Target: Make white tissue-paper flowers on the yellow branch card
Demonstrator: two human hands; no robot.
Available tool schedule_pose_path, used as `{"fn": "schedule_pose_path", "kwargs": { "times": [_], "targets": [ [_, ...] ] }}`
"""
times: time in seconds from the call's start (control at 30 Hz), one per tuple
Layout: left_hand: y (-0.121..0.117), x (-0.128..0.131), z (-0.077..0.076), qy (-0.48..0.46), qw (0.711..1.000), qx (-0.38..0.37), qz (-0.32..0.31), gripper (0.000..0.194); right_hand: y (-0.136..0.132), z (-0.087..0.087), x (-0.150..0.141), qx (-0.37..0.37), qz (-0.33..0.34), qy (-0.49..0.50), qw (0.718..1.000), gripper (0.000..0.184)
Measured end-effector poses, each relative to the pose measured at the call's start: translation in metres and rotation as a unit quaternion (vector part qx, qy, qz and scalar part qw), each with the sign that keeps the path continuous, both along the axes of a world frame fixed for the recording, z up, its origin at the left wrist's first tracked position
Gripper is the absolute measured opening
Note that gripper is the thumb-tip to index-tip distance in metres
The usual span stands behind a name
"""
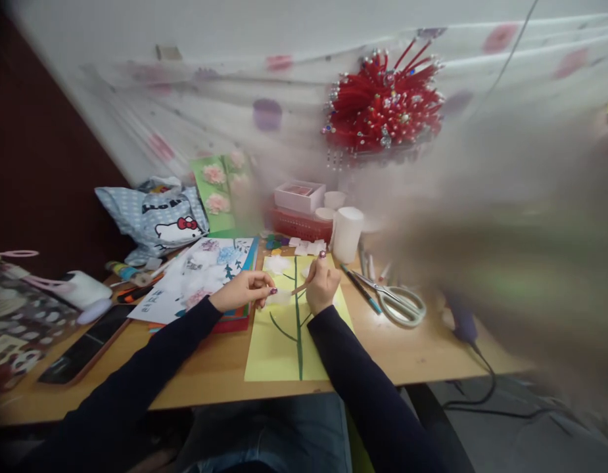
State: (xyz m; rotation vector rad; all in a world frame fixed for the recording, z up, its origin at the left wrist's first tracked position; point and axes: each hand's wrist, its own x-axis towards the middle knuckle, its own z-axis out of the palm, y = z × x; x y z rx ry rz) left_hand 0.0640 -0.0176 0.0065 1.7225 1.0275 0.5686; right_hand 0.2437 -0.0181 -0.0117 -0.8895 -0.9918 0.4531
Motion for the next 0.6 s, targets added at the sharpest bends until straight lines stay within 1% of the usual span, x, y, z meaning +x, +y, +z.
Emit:
{"fn": "schedule_pose_path", "kwargs": {
  "times": [0.13, 0.2, 0.23, 0.3, 0.4, 0.47, 0.6],
  "targets": [
    [0.003, 0.019, -0.005, 0.120, 0.988, 0.062, 0.078, 0.013, -0.004, 0.003, 0.008, 0.019, -0.106, -0.082, 0.991, 0.057],
    [0.004, 0.025, -0.006, 0.151, 0.981, 0.072, 0.101, 0.011, -0.006, 0.004, 0.010, 0.029, -0.141, -0.108, 0.984, 0.057],
    [0.005, 0.027, -0.006, 0.158, 0.979, 0.075, 0.107, 0.010, -0.007, 0.004, 0.011, 0.032, -0.142, -0.118, 0.982, 0.057],
    [0.006, 0.030, -0.006, 0.167, 0.976, 0.076, 0.115, 0.009, -0.008, 0.004, 0.010, 0.027, -0.123, -0.140, 0.982, 0.058],
    [0.006, 0.031, -0.005, 0.180, 0.973, 0.077, 0.125, 0.009, -0.008, -0.002, 0.004, -0.004, -0.081, -0.184, 0.980, 0.058],
    [0.006, 0.031, -0.004, 0.185, 0.972, 0.073, 0.128, 0.009, -0.008, -0.006, 0.000, -0.025, -0.066, -0.212, 0.975, 0.059],
    [0.005, 0.032, -0.005, 0.179, 0.974, 0.056, 0.124, 0.008, -0.007, -0.012, -0.006, -0.045, -0.050, -0.224, 0.972, 0.060]
  ]
}}
